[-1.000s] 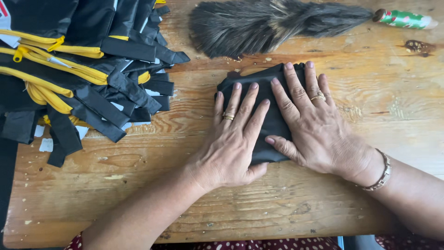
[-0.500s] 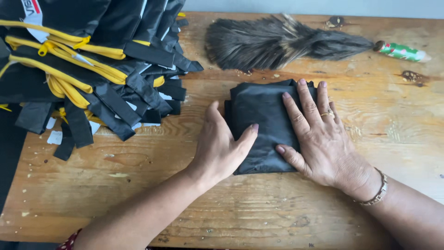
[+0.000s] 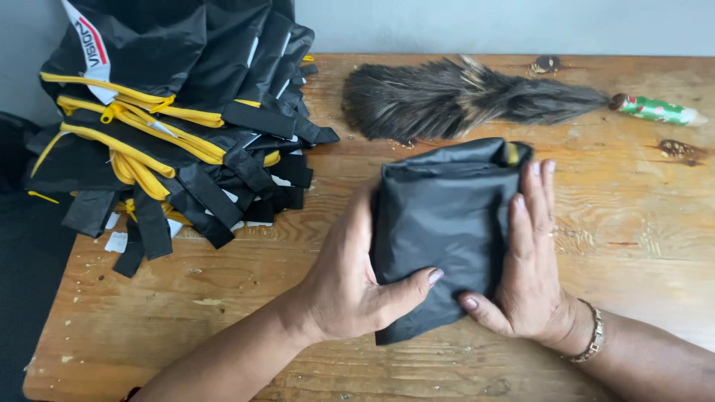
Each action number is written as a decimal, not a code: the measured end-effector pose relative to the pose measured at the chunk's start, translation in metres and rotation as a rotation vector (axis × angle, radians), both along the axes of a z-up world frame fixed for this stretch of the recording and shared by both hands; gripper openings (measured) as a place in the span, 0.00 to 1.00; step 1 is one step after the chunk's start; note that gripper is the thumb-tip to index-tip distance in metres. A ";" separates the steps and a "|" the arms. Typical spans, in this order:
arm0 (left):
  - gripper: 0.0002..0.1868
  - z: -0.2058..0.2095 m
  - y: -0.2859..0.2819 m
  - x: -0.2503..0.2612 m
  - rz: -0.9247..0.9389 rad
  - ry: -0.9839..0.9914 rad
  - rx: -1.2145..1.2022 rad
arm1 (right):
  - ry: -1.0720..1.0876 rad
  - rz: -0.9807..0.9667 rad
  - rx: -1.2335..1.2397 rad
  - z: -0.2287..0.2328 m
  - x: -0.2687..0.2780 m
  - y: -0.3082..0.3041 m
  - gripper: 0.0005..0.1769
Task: The person folds a black drawstring bag on a wooden table, aligning the edges and pressing the folds flat. They then pull the yellow drawstring to cinch the bag closed and place it with other folded bags.
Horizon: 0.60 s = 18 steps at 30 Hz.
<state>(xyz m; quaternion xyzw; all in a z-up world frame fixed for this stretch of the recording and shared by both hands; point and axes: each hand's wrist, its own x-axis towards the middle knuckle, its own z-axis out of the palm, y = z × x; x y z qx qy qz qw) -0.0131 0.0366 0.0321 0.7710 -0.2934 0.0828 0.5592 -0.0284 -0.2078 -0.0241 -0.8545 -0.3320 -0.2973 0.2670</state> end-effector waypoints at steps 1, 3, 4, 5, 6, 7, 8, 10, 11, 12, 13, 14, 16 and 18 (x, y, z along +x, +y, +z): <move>0.45 -0.001 0.001 0.000 0.004 -0.004 -0.001 | -0.004 0.004 -0.001 0.002 0.002 -0.005 0.54; 0.41 -0.003 0.002 0.002 -0.064 -0.063 -0.017 | -0.083 -0.030 0.054 0.006 0.006 -0.016 0.54; 0.41 0.004 0.004 0.001 -0.059 -0.068 -0.019 | -0.087 -0.025 0.051 0.019 0.007 -0.016 0.54; 0.37 0.011 0.005 -0.002 -0.122 -0.089 -0.016 | -0.116 -0.041 0.156 0.031 0.008 -0.016 0.54; 0.33 0.018 0.006 -0.004 -0.186 -0.109 -0.012 | -0.142 -0.057 0.262 0.044 0.009 -0.016 0.54; 0.33 0.013 0.006 -0.007 -0.183 -0.114 -0.015 | -0.146 -0.053 0.259 0.054 0.004 -0.019 0.54; 0.36 0.009 0.005 -0.011 -0.258 -0.181 0.018 | -0.152 0.021 0.204 0.065 -0.001 -0.021 0.53; 0.41 0.008 0.002 -0.014 -0.330 -0.260 0.049 | -0.172 0.101 0.144 0.072 -0.017 -0.024 0.54; 0.35 0.011 0.000 -0.017 -0.333 -0.306 0.043 | -0.152 0.005 0.122 0.068 -0.030 -0.024 0.41; 0.30 0.014 -0.002 -0.019 -0.336 -0.351 0.037 | -0.133 -0.090 0.100 0.064 -0.043 -0.025 0.35; 0.30 0.012 -0.002 -0.018 -0.338 -0.348 0.035 | -0.129 -0.092 0.099 0.068 -0.049 -0.025 0.35; 0.31 0.009 -0.003 -0.018 -0.357 -0.361 0.026 | -0.094 -0.099 0.002 0.073 -0.054 -0.025 0.35; 0.33 0.006 -0.006 -0.018 -0.376 -0.365 0.017 | -0.050 -0.105 -0.094 0.076 -0.058 -0.022 0.37; 0.22 0.003 -0.012 -0.020 -0.288 -0.526 0.034 | -0.171 -0.092 -0.139 0.073 -0.056 -0.016 0.47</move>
